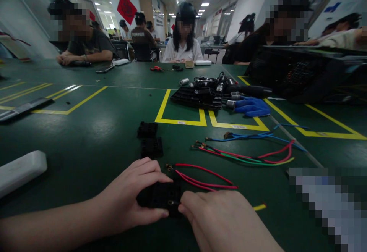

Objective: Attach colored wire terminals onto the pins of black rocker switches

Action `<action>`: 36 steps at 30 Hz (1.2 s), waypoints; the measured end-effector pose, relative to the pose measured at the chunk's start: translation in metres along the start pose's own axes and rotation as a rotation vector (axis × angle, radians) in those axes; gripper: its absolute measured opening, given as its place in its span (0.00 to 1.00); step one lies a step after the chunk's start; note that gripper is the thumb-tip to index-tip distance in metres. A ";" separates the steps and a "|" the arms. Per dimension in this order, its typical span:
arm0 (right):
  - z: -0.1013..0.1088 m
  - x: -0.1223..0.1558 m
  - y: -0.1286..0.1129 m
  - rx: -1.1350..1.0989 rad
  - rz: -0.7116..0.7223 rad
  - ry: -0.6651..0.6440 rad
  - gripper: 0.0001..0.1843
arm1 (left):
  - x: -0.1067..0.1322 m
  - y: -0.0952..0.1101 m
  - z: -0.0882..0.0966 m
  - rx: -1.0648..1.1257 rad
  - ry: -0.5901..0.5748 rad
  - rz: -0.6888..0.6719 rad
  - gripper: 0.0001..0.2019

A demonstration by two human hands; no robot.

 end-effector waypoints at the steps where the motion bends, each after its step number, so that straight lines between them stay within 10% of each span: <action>1: -0.001 0.000 0.001 -0.009 -0.003 -0.009 0.14 | 0.000 0.000 0.000 -0.002 -0.002 -0.003 0.22; 36: -0.005 -0.005 0.009 -0.095 -0.067 -0.090 0.16 | 0.000 0.002 0.001 -0.002 -0.003 -0.015 0.20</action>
Point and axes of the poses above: each hand's wrist, its own x-axis away from the middle knuckle, its own z-axis out of the back of the hand, y = z × x, the point moved 7 cm from there along -x, towards the middle knuckle, and after that the axes turned 1 degree about x, right-handed, at the moved point
